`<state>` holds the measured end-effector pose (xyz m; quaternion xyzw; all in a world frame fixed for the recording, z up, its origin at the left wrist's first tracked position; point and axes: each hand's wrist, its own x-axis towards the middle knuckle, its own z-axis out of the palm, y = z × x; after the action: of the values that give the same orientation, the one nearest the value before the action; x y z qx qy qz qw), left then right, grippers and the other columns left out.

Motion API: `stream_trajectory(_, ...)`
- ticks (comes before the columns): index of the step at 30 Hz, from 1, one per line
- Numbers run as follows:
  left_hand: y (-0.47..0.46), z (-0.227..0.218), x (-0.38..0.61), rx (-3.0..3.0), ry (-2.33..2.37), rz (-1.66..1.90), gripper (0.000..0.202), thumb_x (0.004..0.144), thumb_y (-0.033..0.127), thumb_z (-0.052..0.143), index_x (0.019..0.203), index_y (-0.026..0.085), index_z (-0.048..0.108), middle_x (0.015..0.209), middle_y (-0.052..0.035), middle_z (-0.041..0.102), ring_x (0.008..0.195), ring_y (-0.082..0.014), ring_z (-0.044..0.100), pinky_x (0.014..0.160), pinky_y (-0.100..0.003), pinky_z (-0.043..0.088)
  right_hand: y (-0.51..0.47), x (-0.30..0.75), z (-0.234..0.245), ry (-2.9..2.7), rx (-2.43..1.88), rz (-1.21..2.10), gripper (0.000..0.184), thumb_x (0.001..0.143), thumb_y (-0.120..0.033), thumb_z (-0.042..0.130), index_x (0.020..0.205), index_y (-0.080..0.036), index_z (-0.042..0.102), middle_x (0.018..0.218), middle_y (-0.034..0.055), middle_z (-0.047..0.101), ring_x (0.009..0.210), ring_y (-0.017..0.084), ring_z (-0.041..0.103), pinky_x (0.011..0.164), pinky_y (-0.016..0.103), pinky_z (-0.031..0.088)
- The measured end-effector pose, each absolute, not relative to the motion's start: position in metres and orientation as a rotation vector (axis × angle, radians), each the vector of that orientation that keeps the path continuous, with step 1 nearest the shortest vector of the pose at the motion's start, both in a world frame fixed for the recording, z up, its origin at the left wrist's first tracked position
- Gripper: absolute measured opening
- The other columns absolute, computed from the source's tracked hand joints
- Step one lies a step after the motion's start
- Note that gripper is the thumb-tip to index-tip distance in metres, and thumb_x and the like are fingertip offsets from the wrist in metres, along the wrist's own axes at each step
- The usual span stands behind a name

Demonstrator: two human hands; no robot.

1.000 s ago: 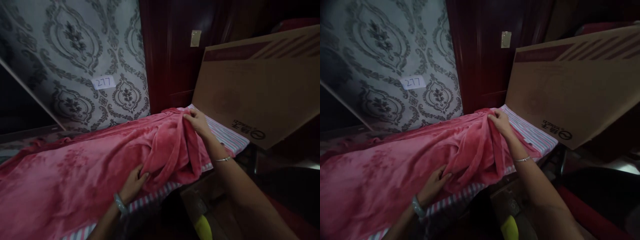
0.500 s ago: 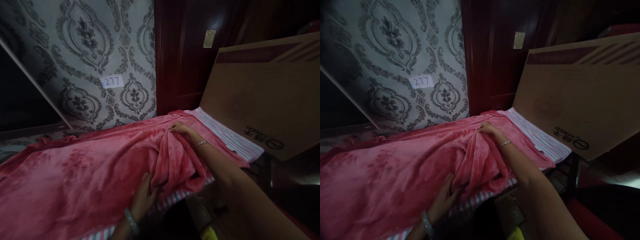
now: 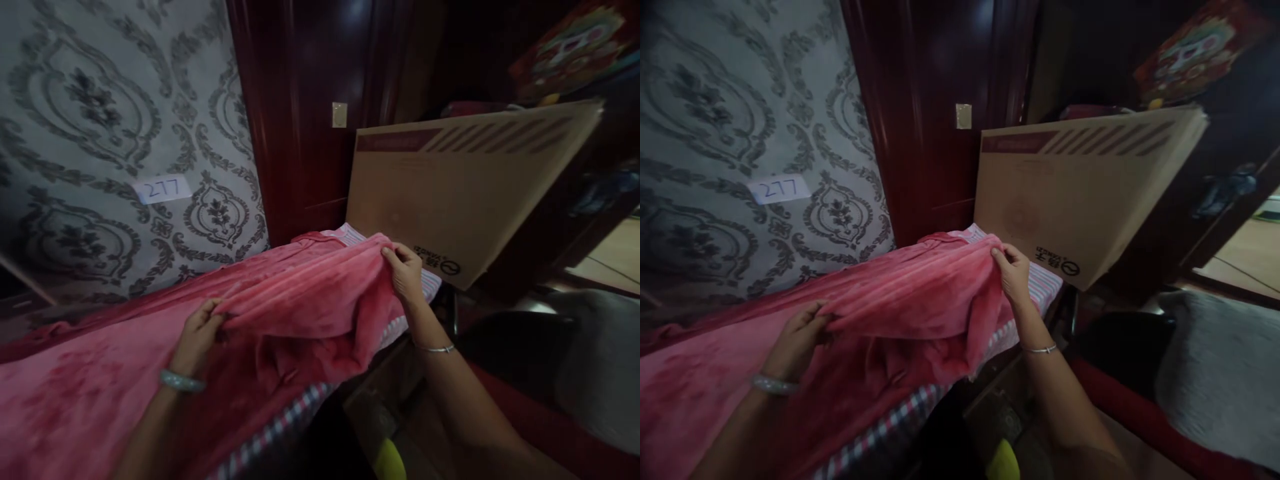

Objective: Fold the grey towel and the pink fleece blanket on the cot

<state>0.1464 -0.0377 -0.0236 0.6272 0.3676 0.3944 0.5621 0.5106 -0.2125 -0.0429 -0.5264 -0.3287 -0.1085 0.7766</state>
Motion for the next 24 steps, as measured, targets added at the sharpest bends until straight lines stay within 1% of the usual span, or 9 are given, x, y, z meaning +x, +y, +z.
stream_trajectory(3,-0.032,-0.003,0.164,1.409,0.851,0.867,0.039,0.052,0.03,0.071,0.088,0.019,0.062,0.071,0.0002,0.067,0.052,-0.0163,0.059,0.043,-0.025,0.045,-0.228,0.512,-0.046,-0.649,-1.112,-0.318,0.025,0.071,-0.044,0.076,0.081,-0.021,0.075,0.083,0.0023,0.073,0.084,0.021,0.065,0.084,0.035,0.051)
stream_trajectory(7,-0.029,0.012,0.175,1.439,0.706,0.882,0.033,0.055,0.028,0.073,0.085,0.018,0.063,0.077,-0.0012,0.066,0.063,-0.0155,0.061,0.057,-0.026,0.052,-0.241,0.52,-0.049,-0.599,-1.082,-0.329,0.026,0.069,-0.042,0.078,0.084,-0.021,0.077,0.089,0.0044,0.075,0.089,0.022,0.067,0.088,0.038,0.052)
stream_trajectory(13,-0.036,0.014,0.184,2.196,0.582,0.774,0.058,0.059,0.031,0.073,0.115,0.02,0.063,0.115,-0.0073,0.068,0.105,-0.0264,0.064,0.089,-0.035,0.054,-0.256,0.538,-0.06,-0.567,-1.15,-0.269,0.027,0.071,-0.045,0.075,0.083,-0.021,0.072,0.083,0.0014,0.069,0.082,0.019,0.062,0.083,0.034,0.051)
stream_trajectory(15,-0.038,0.011,0.188,2.439,0.55,0.821,0.054,0.061,0.029,0.067,0.114,0.019,0.064,0.12,-0.0102,0.068,0.113,-0.0295,0.062,0.099,-0.04,0.05,-0.261,0.539,-0.062,-0.572,-1.168,-0.258,0.026,0.073,-0.046,0.073,0.082,-0.022,0.069,0.083,0.0014,0.067,0.084,0.019,0.062,0.085,0.034,0.051)
stream_trajectory(17,-0.036,0.009,0.191,2.551,0.559,0.877,0.042,0.065,0.027,0.06,0.105,0.018,0.066,0.11,-0.0103,0.071,0.105,-0.0288,0.065,0.095,-0.041,0.051,-0.267,0.539,-0.064,-0.618,-1.213,-0.225,0.028,0.074,-0.048,0.072,0.087,-0.023,0.069,0.089,0.003,0.068,0.088,0.02,0.063,0.086,0.035,0.052)
stream_trajectory(19,-0.028,0.011,0.194,2.541,0.656,0.9,0.03,0.069,0.027,0.057,0.097,0.019,0.066,0.089,-0.0068,0.072,0.083,-0.0248,0.067,0.079,-0.036,0.055,-0.274,0.537,-0.066,-0.712,-1.262,-0.147,0.037,0.074,-0.05,0.074,0.102,-0.025,0.071,0.104,0.0055,0.071,0.095,0.022,0.065,0.088,0.036,0.053)
stream_trajectory(21,-0.016,0.021,0.204,2.485,0.749,0.899,0.022,0.073,0.027,0.057,0.091,0.019,0.066,0.071,-0.0023,0.067,0.064,-0.0202,0.062,0.064,-0.03,0.052,-0.28,0.538,-0.068,-0.835,-1.315,-0.031,0.052,0.07,-0.05,0.08,0.116,-0.026,0.071,0.117,0.0069,0.07,0.103,0.024,0.065,0.09,0.037,0.053)
stream_trajectory(22,-0.008,0.031,0.214,2.462,0.771,0.906,0.019,0.074,0.026,0.058,0.089,0.018,0.066,0.066,-0.0009,0.065,0.061,-0.019,0.061,0.061,-0.029,0.052,-0.282,0.541,-0.068,-0.898,-1.359,0.041,0.056,0.067,-0.049,0.082,0.117,-0.026,0.071,0.117,0.0071,0.07,0.104,0.025,0.065,0.089,0.038,0.054)
stream_trajectory(24,0.009,0.059,0.248,2.448,0.758,0.97,0.013,0.073,0.021,0.061,0.084,0.016,0.066,0.068,-0.0016,0.067,0.066,-0.0188,0.065,0.066,-0.029,0.055,-0.283,0.553,-0.066,-0.974,-1.476,0.181,0.051,0.062,-0.047,0.085,0.105,-0.022,0.075,0.102,0.0066,0.073,0.095,0.026,0.066,0.083,0.038,0.055)
